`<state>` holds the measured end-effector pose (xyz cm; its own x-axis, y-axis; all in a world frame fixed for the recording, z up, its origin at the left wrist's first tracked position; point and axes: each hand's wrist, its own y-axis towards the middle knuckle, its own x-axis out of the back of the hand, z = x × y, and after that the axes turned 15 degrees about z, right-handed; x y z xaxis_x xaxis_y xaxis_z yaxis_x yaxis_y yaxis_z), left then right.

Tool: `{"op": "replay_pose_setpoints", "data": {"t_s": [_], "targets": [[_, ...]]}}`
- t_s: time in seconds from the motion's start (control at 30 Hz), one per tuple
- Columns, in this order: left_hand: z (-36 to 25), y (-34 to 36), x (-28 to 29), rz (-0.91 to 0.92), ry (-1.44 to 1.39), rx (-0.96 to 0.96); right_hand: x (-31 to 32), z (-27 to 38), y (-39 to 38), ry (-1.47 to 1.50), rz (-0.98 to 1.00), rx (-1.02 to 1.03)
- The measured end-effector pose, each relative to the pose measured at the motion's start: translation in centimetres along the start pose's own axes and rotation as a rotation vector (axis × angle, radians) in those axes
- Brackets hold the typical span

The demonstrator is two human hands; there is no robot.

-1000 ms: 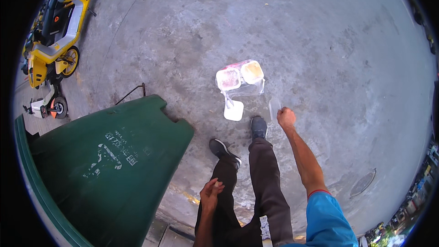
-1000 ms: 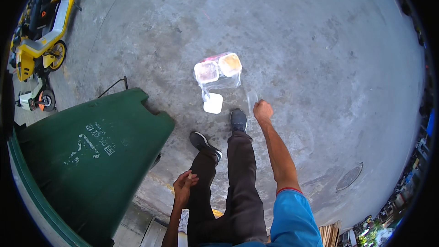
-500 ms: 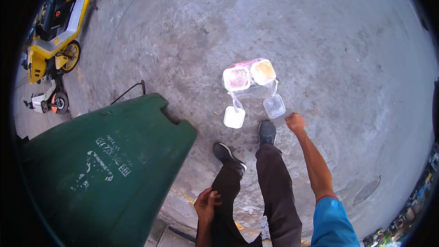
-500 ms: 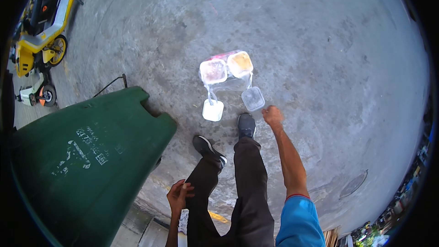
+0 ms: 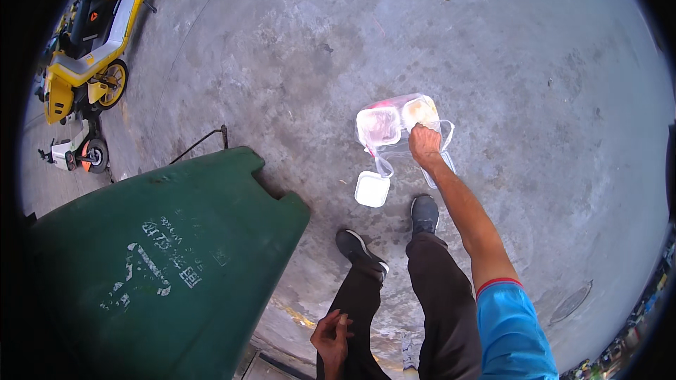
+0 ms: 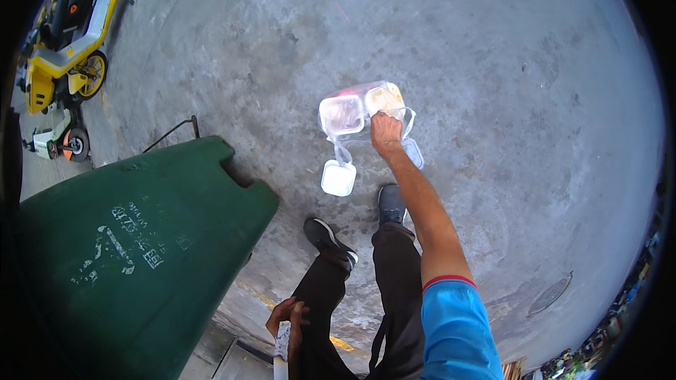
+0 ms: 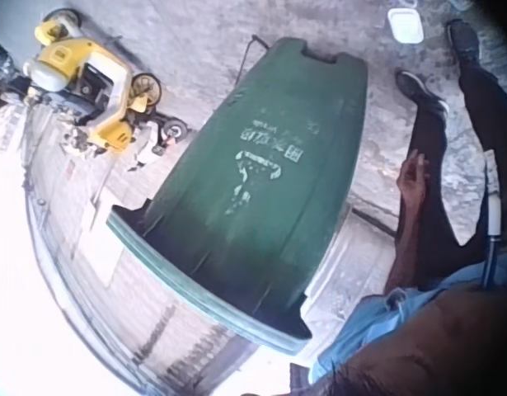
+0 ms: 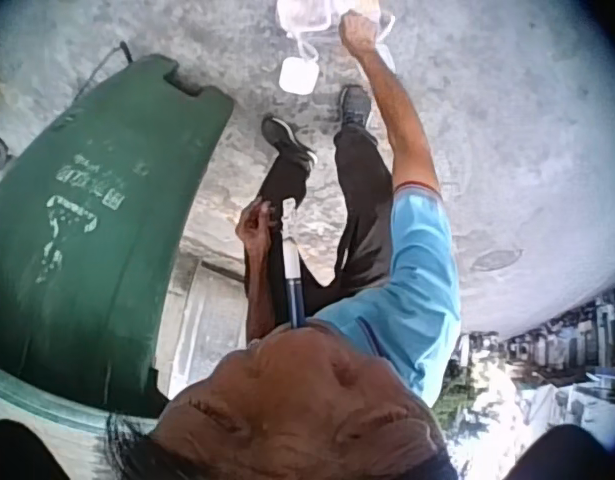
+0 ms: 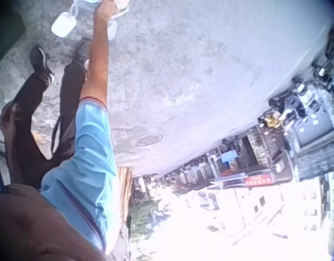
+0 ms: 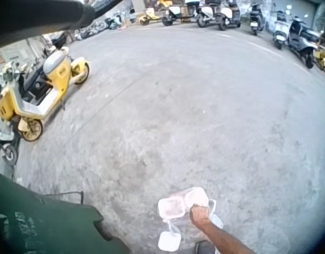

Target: The person removes plastic food containers from a trash bag inside a green bin, opens them by hand to empty leftover food scraps into the bin, and handles the containers one at a time.

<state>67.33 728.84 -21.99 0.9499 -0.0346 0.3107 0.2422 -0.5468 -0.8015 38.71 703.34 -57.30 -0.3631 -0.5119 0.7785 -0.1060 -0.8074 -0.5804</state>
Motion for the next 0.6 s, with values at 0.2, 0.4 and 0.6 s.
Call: {"op": "replay_pose_setpoints", "data": {"t_s": [0.2,0.4,0.6], "targets": [[0.4,-0.2,-0.6,0.008,0.026,0.001,-0.5,-0.6,0.8,-0.08,-0.009,0.086],[0.4,-0.5,-0.3,0.061,0.086,-0.014,0.8,-2.3,-0.7,-0.054,-0.072,0.11],[1.9,-0.9,-0.1,0.179,0.148,-0.078,3.8,-2.9,-6.9,-0.056,-0.046,0.303]]}}
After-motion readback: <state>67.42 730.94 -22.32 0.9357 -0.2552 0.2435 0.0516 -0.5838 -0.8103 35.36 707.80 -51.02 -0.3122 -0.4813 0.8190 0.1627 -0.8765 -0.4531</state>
